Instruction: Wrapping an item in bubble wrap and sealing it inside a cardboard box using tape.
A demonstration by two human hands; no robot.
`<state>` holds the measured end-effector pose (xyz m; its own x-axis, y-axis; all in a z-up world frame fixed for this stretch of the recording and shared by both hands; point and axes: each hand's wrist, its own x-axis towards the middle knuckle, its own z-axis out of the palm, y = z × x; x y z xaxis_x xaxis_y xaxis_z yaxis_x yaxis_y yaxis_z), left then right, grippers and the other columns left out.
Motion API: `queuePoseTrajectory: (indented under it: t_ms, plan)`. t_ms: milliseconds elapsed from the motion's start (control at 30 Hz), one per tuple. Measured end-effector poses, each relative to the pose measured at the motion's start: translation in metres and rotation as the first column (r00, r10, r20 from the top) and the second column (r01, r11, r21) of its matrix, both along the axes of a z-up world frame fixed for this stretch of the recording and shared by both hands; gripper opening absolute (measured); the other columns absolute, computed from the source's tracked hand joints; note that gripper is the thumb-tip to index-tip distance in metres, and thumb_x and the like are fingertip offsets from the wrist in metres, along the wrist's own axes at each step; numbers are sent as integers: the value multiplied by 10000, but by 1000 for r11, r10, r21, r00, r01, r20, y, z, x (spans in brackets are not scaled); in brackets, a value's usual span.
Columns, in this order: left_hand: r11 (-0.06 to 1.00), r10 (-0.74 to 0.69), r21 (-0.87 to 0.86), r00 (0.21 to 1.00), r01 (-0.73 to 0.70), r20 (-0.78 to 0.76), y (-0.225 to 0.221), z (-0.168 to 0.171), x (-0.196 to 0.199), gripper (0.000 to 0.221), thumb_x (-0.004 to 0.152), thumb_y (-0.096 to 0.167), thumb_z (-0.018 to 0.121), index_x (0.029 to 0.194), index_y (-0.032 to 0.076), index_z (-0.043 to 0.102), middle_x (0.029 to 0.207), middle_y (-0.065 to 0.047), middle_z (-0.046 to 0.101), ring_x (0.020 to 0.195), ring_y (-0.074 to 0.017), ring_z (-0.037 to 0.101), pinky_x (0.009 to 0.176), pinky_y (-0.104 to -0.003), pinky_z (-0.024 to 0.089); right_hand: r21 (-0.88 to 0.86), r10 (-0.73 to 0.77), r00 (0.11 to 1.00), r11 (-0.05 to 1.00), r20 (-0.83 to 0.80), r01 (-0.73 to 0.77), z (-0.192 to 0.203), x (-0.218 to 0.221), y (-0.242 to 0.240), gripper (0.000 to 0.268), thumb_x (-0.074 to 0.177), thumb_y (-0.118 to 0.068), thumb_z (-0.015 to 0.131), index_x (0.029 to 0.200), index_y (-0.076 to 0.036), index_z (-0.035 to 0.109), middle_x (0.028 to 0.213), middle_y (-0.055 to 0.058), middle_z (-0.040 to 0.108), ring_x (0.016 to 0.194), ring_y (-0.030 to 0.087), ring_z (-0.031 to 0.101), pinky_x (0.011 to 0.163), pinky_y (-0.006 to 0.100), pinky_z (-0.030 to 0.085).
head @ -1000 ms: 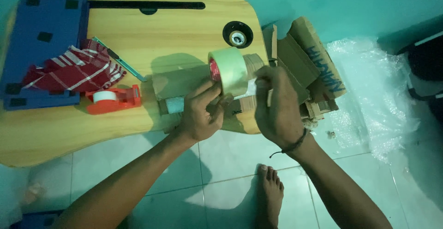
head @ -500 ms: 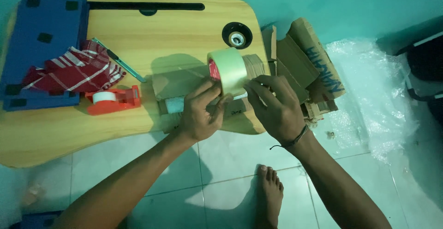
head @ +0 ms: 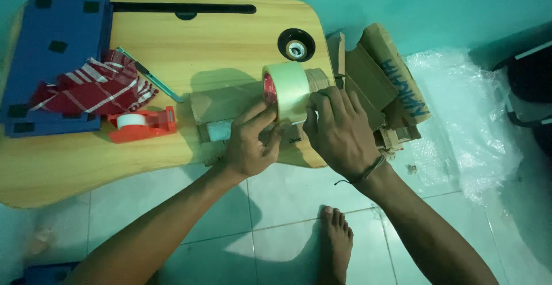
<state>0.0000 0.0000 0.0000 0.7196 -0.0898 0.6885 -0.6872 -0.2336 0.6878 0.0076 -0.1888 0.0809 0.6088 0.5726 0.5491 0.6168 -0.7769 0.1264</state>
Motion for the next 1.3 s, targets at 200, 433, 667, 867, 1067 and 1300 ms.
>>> queuePoseTrajectory:
  t_ms: [200, 433, 667, 867, 1067, 1300]
  plan:
    - [999, 5, 47, 999, -7, 41, -3, -15, 1, 395, 878, -25, 611, 1266, -37, 685, 1165, -232, 711, 1003, -430, 721, 684, -473, 634, 97, 8, 979, 995, -206, 12, 7, -2, -1, 88, 929, -12, 652, 935, -62, 580, 807, 21, 484, 738, 312, 611, 671, 386, 460]
    - [999, 32, 26, 998, -33, 45, -4, -4, -6, 330, 900, -38, 586, 1189, -30, 745, 1133, -255, 727, 907, -450, 703, 637, -522, 630, 100, -24, 930, 993, -366, 65, 24, -10, 1, 88, 925, 3, 627, 934, -83, 611, 778, 33, 514, 729, 305, 624, 707, 395, 467]
    - [998, 16, 55, 998, -20, 66, -5, -2, -5, 259, 941, 76, 666, 1173, -15, 738, 1092, -224, 736, 880, -399, 729, 599, -472, 627, 109, -37, 892, 989, -451, 96, 24, -12, -4, 64, 950, -20, 601, 931, -68, 639, 747, 57, 549, 729, 349, 630, 693, 410, 471]
    - [998, -14, 55, 998, 10, 65, -4, 1, -5, 262, 947, 87, 681, 1174, -32, 734, 1077, -237, 732, 855, -401, 734, 627, -487, 634, 80, -12, 945, 996, -326, 40, 15, -11, -9, 63, 951, -91, 638, 889, -100, 629, 725, 24, 534, 723, 350, 612, 700, 416, 461]
    - [999, -36, 25, 998, 35, 58, -3, -3, 0, 325, 971, 154, 663, 1222, -50, 701, 1090, -245, 717, 898, -439, 728, 656, -518, 622, -60, -71, 960, 997, -271, 56, 16, -21, -3, 92, 944, -138, 642, 919, -107, 559, 832, 34, 512, 823, 272, 561, 803, 430, 444]
    - [1000, -14, 18, 1000, 13, 19, -5, -8, -2, 327, 990, 173, 650, 1260, -2, 704, 1165, -229, 723, 987, -432, 715, 749, -540, 627, 36, -1, 941, 999, -339, 14, 24, -20, -7, 63, 922, -125, 654, 939, -132, 594, 873, 21, 537, 877, 359, 598, 734, 435, 484]
